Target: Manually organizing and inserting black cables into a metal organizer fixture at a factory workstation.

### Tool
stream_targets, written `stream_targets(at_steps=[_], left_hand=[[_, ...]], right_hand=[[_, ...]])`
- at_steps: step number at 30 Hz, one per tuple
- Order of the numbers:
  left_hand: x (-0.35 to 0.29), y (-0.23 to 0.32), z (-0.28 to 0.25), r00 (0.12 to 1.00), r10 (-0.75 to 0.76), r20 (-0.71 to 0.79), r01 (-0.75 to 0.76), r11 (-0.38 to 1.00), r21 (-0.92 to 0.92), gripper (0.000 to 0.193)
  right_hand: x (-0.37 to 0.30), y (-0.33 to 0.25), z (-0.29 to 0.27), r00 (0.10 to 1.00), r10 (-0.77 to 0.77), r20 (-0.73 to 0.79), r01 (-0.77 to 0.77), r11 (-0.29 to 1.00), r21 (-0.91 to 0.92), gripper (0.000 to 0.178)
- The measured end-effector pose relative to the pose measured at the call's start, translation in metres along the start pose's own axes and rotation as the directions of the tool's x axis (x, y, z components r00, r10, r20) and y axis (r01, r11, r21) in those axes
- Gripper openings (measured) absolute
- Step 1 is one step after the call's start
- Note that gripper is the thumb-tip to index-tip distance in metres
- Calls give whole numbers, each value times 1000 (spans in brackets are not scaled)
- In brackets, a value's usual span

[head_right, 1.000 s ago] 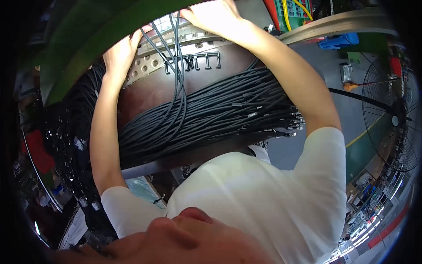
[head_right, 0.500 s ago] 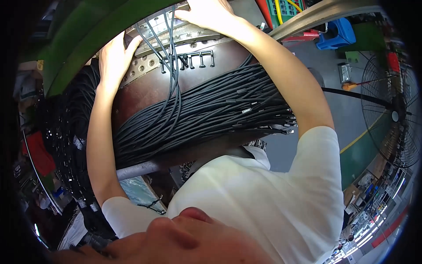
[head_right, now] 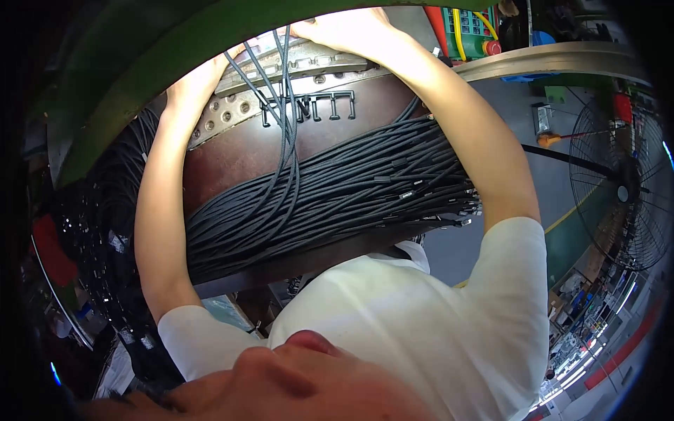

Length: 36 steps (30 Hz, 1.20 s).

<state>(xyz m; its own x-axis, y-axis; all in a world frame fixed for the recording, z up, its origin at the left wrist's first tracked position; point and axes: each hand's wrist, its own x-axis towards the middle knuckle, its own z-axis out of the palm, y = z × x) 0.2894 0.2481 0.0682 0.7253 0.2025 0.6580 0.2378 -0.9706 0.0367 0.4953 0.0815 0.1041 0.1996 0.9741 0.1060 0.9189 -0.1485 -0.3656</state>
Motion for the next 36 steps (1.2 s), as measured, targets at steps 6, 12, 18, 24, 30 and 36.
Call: stream_targets(at_steps=[6, 12, 18, 24, 30, 36], left_hand=[[15, 13, 2, 1000, 25, -7, -25, 998, -51, 37], [18, 22, -27, 972, -126, 200, 132, 991, -21, 45], [8, 34, -62, 939, -229, 255, 231, 973, 22, 43], [8, 7, -38, 697, -676, 240, 684, 525, -506, 23], [-25, -63, -7, 641, -708, 296, 625, 257, -737, 11], [-10, 63, -116, 506, -782, 365, 508, -72, -858, 15]], right_hand=[[7, 21, -1, 998, 35, 47, -36, 999, 21, 32], [11, -5, 3, 998, 43, 51, -47, 996, 74, 31], [6, -9, 0, 996, 45, 74, -54, 990, 130, 30], [9, -6, -5, 994, 62, 95, -78, 983, 169, 30], [6, -7, -3, 957, -95, -274, 125, 988, 94, 31], [-109, -23, -52, 779, -271, -566, 432, 886, 171, 31]])
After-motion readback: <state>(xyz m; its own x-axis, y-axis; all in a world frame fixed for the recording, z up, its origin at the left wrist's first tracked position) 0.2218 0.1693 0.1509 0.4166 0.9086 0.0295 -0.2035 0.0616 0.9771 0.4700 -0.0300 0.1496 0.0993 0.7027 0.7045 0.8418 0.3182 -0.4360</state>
